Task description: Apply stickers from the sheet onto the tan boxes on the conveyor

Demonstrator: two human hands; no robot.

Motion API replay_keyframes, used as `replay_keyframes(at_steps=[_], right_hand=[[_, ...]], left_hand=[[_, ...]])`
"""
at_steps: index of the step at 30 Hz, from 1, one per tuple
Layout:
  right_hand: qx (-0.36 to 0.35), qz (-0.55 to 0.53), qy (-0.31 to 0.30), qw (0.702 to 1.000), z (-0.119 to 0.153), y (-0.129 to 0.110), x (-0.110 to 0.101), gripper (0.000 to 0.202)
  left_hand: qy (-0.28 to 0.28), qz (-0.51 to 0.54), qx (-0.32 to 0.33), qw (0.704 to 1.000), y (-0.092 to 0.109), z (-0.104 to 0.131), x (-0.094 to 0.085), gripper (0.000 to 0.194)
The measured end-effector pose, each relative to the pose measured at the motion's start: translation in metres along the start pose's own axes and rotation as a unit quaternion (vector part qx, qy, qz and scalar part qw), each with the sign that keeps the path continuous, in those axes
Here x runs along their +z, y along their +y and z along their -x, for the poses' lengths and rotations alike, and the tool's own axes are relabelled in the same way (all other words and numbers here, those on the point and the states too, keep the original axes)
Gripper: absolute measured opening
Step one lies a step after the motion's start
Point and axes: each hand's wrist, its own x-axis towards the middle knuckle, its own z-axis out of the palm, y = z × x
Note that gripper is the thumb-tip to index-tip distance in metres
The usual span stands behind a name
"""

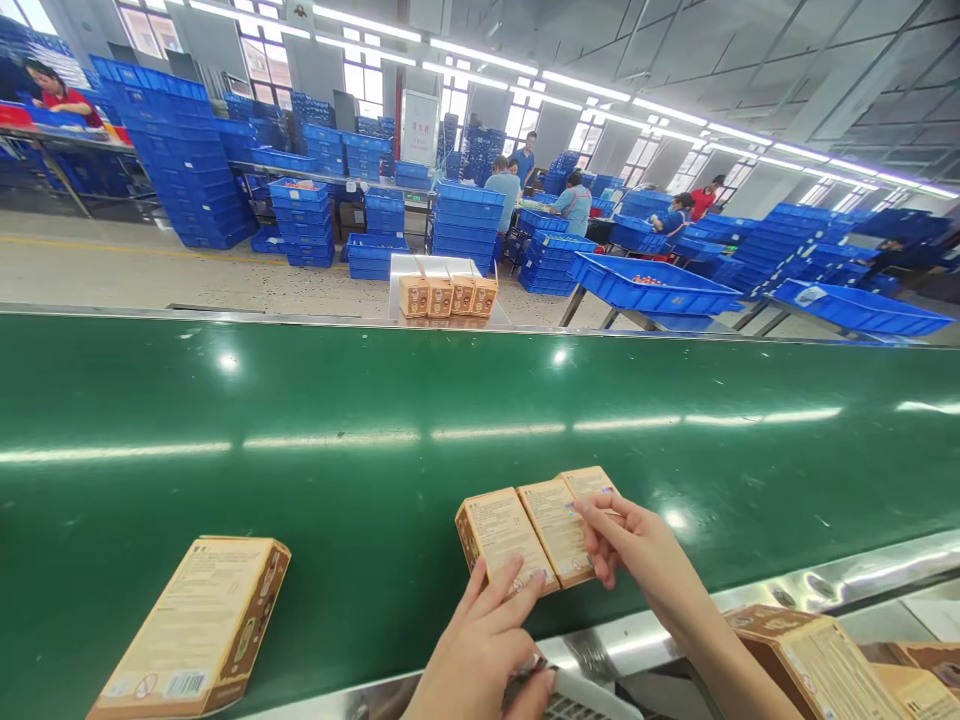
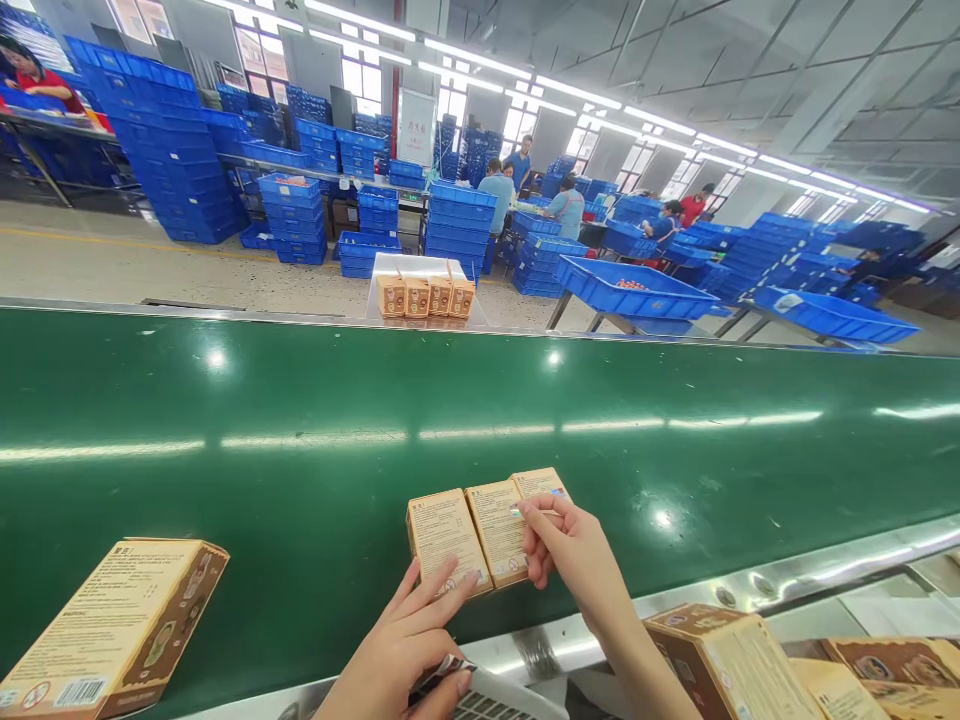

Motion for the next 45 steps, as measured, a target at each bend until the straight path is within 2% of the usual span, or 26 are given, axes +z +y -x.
replay_keyframes(at_steps=[3, 5, 9, 12, 15, 18, 22, 25, 29, 31, 32, 34, 35, 36, 38, 41, 45], right_hand=[[-0.011, 0.029, 0.040, 0.999, 0.001, -0.001, -0.003, 0.050], [-0.017, 0.060, 0.061, 0.996, 0.002, -0.003, -0.004, 0.054], [-0.038, 0.184, 0.096, 0.977, 0.001, -0.006, -0.007, 0.052], [-0.050, 0.256, 0.127, 0.957, -0.001, -0.005, -0.010, 0.043], [-0.068, 0.335, 0.174, 0.923, -0.003, -0.005, -0.013, 0.027], [-0.089, 0.401, 0.233, 0.882, -0.002, -0.005, -0.017, 0.021], [-0.113, 0.452, 0.314, 0.827, -0.007, -0.003, -0.024, 0.036], [-0.130, 0.430, 0.338, 0.827, -0.015, -0.003, -0.034, 0.043], [-0.145, 0.382, 0.346, 0.845, -0.011, -0.008, -0.051, 0.043], [-0.167, 0.359, 0.319, 0.861, 0.003, -0.013, -0.053, 0.038], [-0.191, 0.350, 0.284, 0.872, 0.013, -0.015, -0.052, 0.036], [-0.267, 0.349, 0.170, 0.882, 0.035, -0.019, -0.043, 0.031], [-0.317, 0.356, 0.107, 0.873, 0.046, -0.021, -0.036, 0.027], [-0.366, 0.369, 0.054, 0.853, 0.055, -0.023, -0.029, 0.022], [-0.450, 0.401, -0.002, 0.798, 0.069, -0.028, -0.014, 0.015], [-0.529, 0.439, 0.002, 0.726, 0.078, -0.034, 0.000, 0.016], [-0.564, 0.477, 0.004, 0.674, 0.079, -0.032, 0.002, 0.019]], left_hand=[[-0.071, 0.039, -0.020, 0.997, 0.013, -0.013, -0.016, 0.014], [-0.083, 0.067, -0.032, 0.994, 0.018, -0.019, -0.021, 0.011], [-0.049, 0.094, -0.061, 0.993, 0.020, -0.024, -0.007, 0.005], [-0.031, 0.104, -0.065, 0.992, 0.021, -0.025, 0.006, 0.004], [-0.035, 0.116, -0.062, 0.991, 0.025, -0.030, 0.009, 0.007], [-0.044, 0.133, -0.067, 0.988, 0.030, -0.038, 0.004, 0.009], [-0.088, 0.153, -0.064, 0.982, 0.035, -0.050, -0.002, 0.010], [-0.096, 0.183, -0.066, 0.976, 0.036, -0.056, -0.003, 0.009], [-0.050, 0.251, -0.096, 0.962, 0.041, -0.058, -0.014, 0.013], [-0.026, 0.257, -0.151, 0.954, 0.046, -0.056, -0.025, 0.020], [-0.026, 0.254, -0.185, 0.949, 0.048, -0.055, -0.030, 0.024], [-0.037, 0.256, -0.238, 0.936, 0.053, -0.054, -0.042, 0.032], [-0.040, 0.265, -0.250, 0.930, 0.054, -0.053, -0.047, 0.035], [-0.040, 0.279, -0.251, 0.926, 0.056, -0.053, -0.051, 0.037], [-0.029, 0.308, -0.240, 0.920, 0.058, -0.054, -0.056, 0.041], [-0.023, 0.331, -0.221, 0.917, 0.060, -0.053, -0.058, 0.045], [-0.065, 0.369, -0.213, 0.903, 0.060, -0.051, -0.054, 0.036]])
